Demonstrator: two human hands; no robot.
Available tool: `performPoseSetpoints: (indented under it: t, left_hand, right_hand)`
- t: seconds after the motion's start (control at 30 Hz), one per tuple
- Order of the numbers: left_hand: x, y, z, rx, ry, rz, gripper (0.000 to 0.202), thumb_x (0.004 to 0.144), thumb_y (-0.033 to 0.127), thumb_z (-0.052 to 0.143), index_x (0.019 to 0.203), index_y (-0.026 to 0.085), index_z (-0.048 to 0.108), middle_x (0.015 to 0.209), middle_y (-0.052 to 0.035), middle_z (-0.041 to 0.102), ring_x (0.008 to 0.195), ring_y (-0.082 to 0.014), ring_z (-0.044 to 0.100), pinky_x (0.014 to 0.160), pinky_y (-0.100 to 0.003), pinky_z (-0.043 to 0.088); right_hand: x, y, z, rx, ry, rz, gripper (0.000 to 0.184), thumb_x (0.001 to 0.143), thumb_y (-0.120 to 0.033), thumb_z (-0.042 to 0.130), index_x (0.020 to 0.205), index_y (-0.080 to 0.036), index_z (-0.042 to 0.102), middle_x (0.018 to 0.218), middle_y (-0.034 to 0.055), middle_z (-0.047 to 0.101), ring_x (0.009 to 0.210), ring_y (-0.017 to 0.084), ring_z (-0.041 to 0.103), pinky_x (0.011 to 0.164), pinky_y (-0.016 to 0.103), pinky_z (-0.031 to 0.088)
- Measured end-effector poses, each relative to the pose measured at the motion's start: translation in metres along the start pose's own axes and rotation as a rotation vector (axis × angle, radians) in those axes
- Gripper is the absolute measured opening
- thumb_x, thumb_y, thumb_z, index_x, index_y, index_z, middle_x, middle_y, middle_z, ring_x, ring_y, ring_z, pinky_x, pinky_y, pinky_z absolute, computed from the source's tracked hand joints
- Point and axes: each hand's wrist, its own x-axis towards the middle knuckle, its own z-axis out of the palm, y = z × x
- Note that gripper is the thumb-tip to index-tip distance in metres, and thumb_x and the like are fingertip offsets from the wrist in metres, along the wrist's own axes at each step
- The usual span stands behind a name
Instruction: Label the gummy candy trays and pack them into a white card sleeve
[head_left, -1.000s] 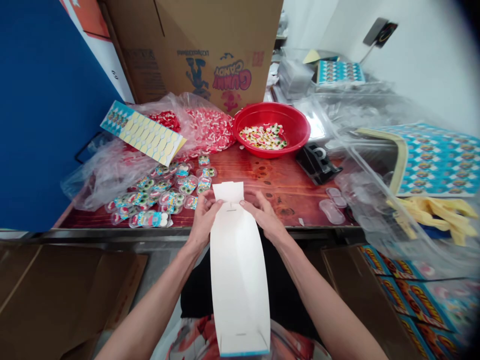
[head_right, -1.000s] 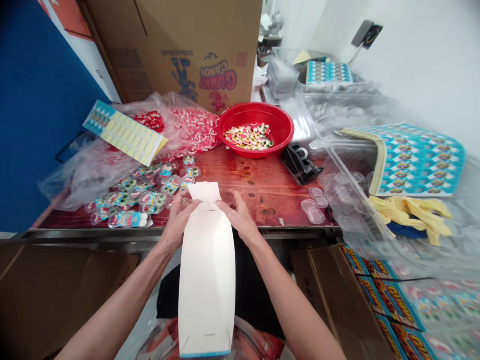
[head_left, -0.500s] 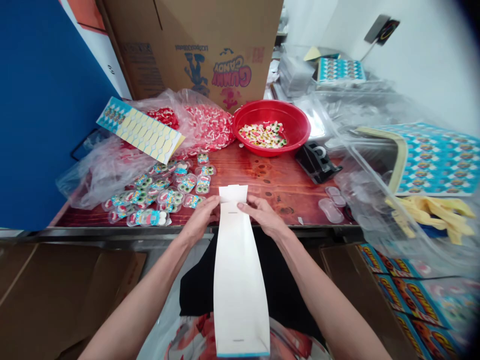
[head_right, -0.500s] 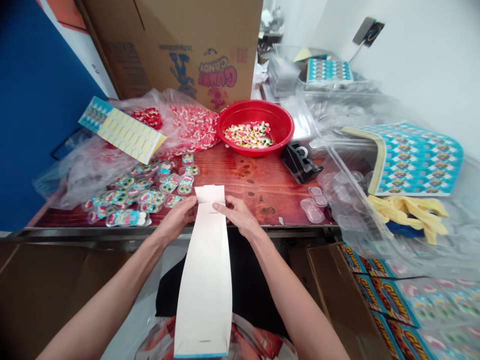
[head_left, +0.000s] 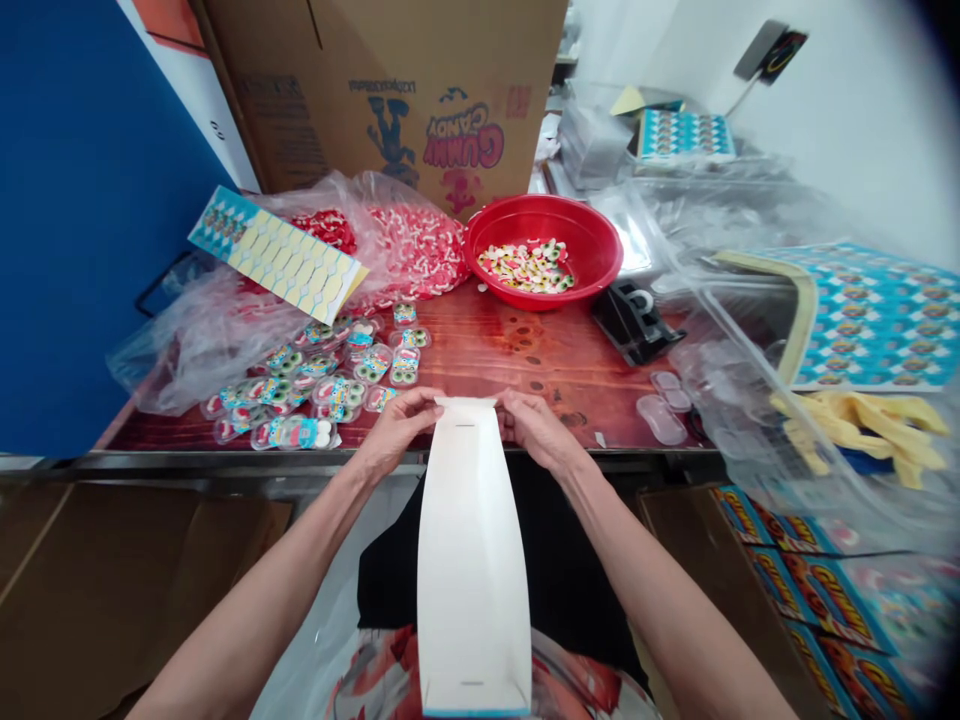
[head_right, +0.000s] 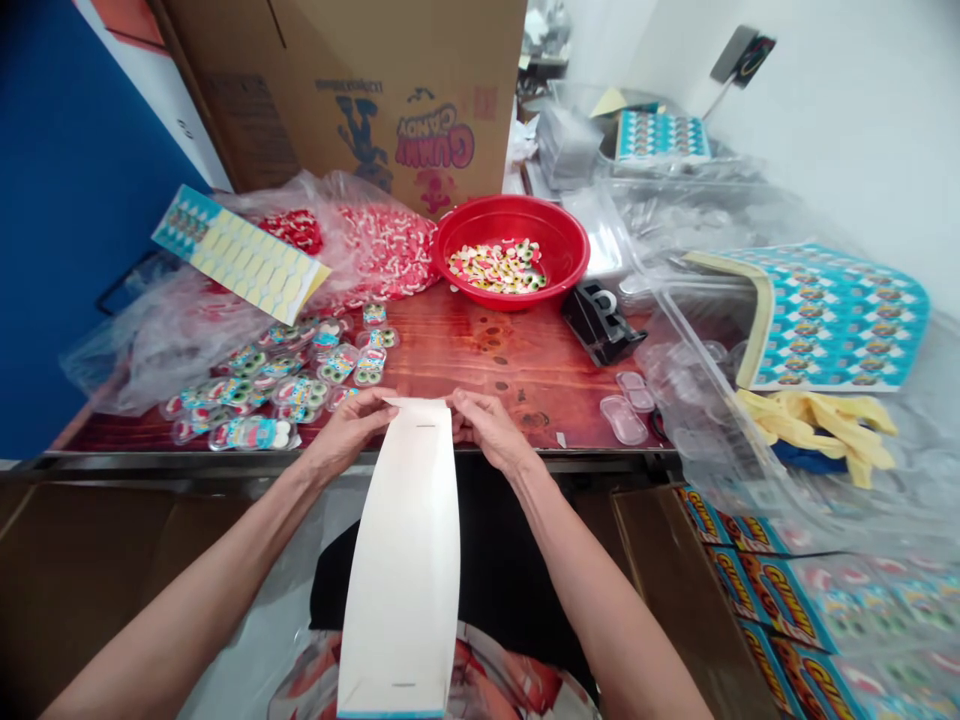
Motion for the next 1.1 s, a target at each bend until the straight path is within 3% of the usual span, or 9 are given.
performPoseSetpoints:
  t: [0.13, 0.23, 0.4, 0.57, 0.73, 0.8, 0.87, 1.03, 1.1]
  left_hand:
    - [-0.005, 0.006, -0.002, 0.029, -0.129, -0.022, 0.024, 0.072, 0.036, 0.08, 0.084, 0.016, 0.076, 0.104, -0.0079, 0.072, 0.086, -0.0186, 0.065, 0.077, -0.028, 0.051]
    - [-0.001, 0.011, -0.005, 0.162, -0.17, -0.009, 0.024, 0.075, 0.039, 0.077, 0.079, 0.016, 0.075, 0.093, -0.0073, 0.071, 0.082, -0.0179, 0.063, 0.075, -0.027, 0.048]
    - [0.011, 0.028, 0.0, 0.513, -0.253, 0.092, 0.034, 0.067, 0.024, 0.078, 0.101, 0.021, 0.074, 0.089, -0.0031, 0.072, 0.078, -0.019, 0.063, 0.071, -0.027, 0.045]
    - [0.012, 0.037, 0.023, 0.999, -0.06, 0.23, 0.012, 0.064, 0.011, 0.069, 0.061, 0.022, 0.07, 0.052, -0.0007, 0.056, 0.06, -0.0207, 0.056, 0.065, -0.03, 0.036]
    - [0.004, 0.025, 0.036, 1.031, 0.176, 0.258, 0.008, 0.068, 0.017, 0.072, 0.063, 0.023, 0.069, 0.056, -0.0049, 0.06, 0.075, -0.0278, 0.064, 0.068, -0.032, 0.037]
    - [0.005, 0.021, 0.03, 0.952, 0.106, 0.217, 0.005, 0.07, 0.026, 0.076, 0.069, 0.023, 0.072, 0.061, -0.0046, 0.065, 0.076, -0.026, 0.063, 0.068, -0.03, 0.038]
    - [0.006, 0.018, 0.019, 0.694, 0.01, 0.141, 0.021, 0.073, 0.043, 0.077, 0.072, 0.022, 0.074, 0.067, -0.004, 0.069, 0.074, -0.023, 0.063, 0.067, -0.029, 0.04]
    - [-0.005, 0.006, 0.006, 0.133, 0.148, -0.06, 0.063, 0.075, 0.077, 0.065, 0.091, 0.017, 0.075, 0.087, -0.0087, 0.076, 0.082, -0.0212, 0.069, 0.072, -0.028, 0.048]
    - [-0.017, 0.002, 0.015, -0.051, 0.049, -0.158, 0.071, 0.073, 0.082, 0.062, 0.098, 0.017, 0.075, 0.092, -0.0102, 0.077, 0.087, -0.0239, 0.071, 0.077, -0.03, 0.051]
  right_hand:
    - [0.002, -0.007, -0.003, -0.183, -0.051, -0.017, 0.039, 0.071, -0.055, 0.081, 0.077, -0.018, 0.072, 0.065, -0.0007, 0.064, 0.058, 0.012, 0.054, 0.056, 0.024, 0.045]
    - [0.004, -0.019, -0.001, -0.425, -0.153, -0.114, 0.031, 0.07, -0.039, 0.081, 0.092, -0.019, 0.073, 0.082, 0.001, 0.07, 0.068, 0.014, 0.059, 0.062, 0.026, 0.045]
    - [0.002, -0.043, 0.012, -1.237, -0.218, -0.258, 0.02, 0.085, -0.022, 0.064, 0.102, -0.019, 0.074, 0.095, 0.0055, 0.073, 0.085, 0.021, 0.063, 0.077, 0.032, 0.04]
    - [0.006, -0.035, 0.034, -1.846, -0.159, -0.329, 0.026, 0.092, -0.018, 0.06, 0.116, -0.015, 0.068, 0.105, 0.0147, 0.072, 0.1, 0.029, 0.062, 0.088, 0.04, 0.033]
    - [0.013, -0.012, 0.037, -1.996, -0.125, -0.449, 0.035, 0.095, -0.008, 0.04, 0.117, -0.012, 0.066, 0.107, 0.018, 0.069, 0.091, 0.028, 0.062, 0.087, 0.042, 0.034]
    - [0.012, -0.01, 0.034, -1.966, -0.113, -0.432, 0.033, 0.094, -0.008, 0.041, 0.114, -0.013, 0.067, 0.109, 0.0173, 0.069, 0.093, 0.028, 0.062, 0.086, 0.041, 0.035]
    - [0.011, -0.013, 0.032, -1.925, -0.093, -0.406, 0.031, 0.095, -0.009, 0.042, 0.112, -0.014, 0.068, 0.111, 0.0166, 0.07, 0.097, 0.028, 0.062, 0.083, 0.038, 0.037]
    - [0.001, -0.035, 0.032, -1.718, -0.055, -0.379, 0.012, 0.094, -0.018, 0.055, 0.091, -0.018, 0.067, 0.097, 0.0084, 0.071, 0.089, 0.023, 0.063, 0.067, 0.03, 0.034]
    - [-0.003, -0.041, 0.036, -1.582, -0.041, -0.415, 0.012, 0.094, -0.018, 0.056, 0.085, -0.019, 0.064, 0.092, 0.0055, 0.07, 0.085, 0.021, 0.063, 0.067, 0.029, 0.034]
